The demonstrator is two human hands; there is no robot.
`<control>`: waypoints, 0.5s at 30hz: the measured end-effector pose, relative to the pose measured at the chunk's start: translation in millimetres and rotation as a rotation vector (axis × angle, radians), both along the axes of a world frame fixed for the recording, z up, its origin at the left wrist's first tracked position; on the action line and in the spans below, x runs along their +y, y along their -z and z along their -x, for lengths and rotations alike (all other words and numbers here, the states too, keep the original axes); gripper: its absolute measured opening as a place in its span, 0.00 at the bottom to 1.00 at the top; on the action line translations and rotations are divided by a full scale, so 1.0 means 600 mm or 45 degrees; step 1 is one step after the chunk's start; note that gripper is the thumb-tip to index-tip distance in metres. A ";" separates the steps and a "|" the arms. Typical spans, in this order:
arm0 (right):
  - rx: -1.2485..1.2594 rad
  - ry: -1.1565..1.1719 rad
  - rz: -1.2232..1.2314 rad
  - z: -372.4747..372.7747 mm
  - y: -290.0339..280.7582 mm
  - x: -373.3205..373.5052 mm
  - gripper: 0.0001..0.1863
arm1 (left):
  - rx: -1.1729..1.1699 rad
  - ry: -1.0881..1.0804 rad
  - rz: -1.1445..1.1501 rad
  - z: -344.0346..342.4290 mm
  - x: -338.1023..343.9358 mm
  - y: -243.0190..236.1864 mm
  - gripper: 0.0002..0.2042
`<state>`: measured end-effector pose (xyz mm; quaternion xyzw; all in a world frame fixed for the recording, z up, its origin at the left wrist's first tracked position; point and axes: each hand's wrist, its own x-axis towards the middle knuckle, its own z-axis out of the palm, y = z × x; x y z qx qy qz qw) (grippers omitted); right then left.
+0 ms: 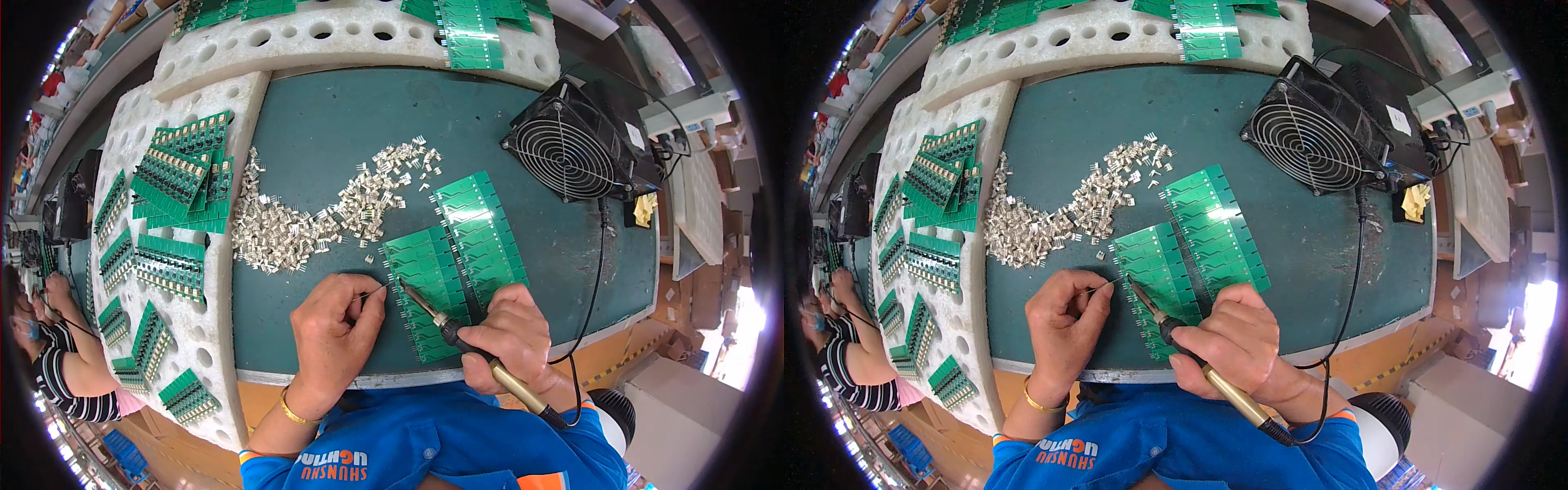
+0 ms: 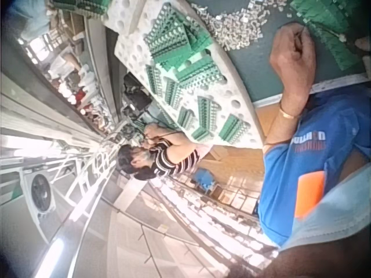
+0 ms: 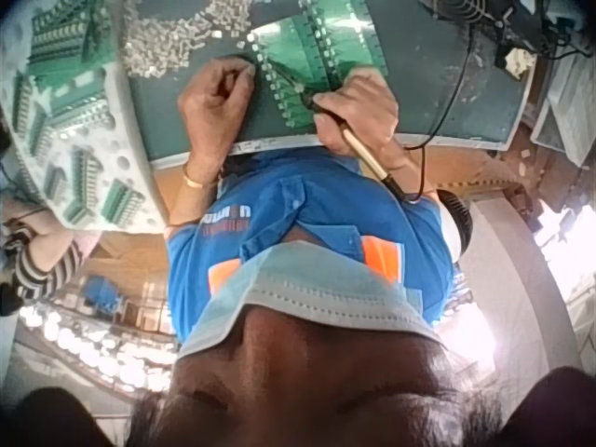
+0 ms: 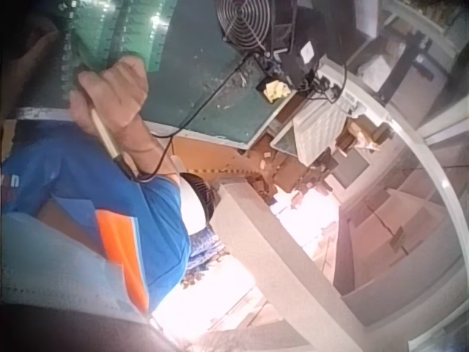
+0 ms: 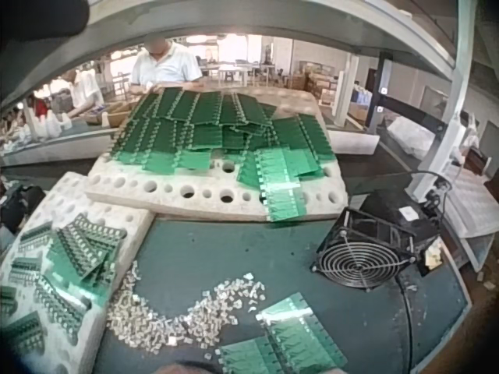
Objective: The person solders electronic components onto a green circuit board using a soldering iron and solder wire.
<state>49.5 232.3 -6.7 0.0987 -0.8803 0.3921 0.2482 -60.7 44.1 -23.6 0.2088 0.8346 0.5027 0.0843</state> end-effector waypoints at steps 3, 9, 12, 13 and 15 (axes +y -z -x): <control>0.002 0.003 0.005 0.000 0.001 0.000 0.12 | -0.010 -0.009 -0.012 0.000 0.002 0.001 0.05; 0.011 0.008 0.008 0.000 0.002 -0.001 0.13 | -0.014 0.016 -0.011 -0.001 -0.002 0.004 0.04; 0.003 0.007 0.006 0.000 0.000 0.000 0.13 | 0.007 0.046 -0.012 0.000 -0.002 0.005 0.04; 0.000 0.004 0.004 0.000 0.000 0.000 0.13 | 0.017 0.046 -0.008 0.000 -0.002 0.005 0.04; 0.003 0.004 0.009 0.001 0.000 -0.001 0.13 | 0.019 0.039 -0.008 -0.001 -0.002 0.004 0.04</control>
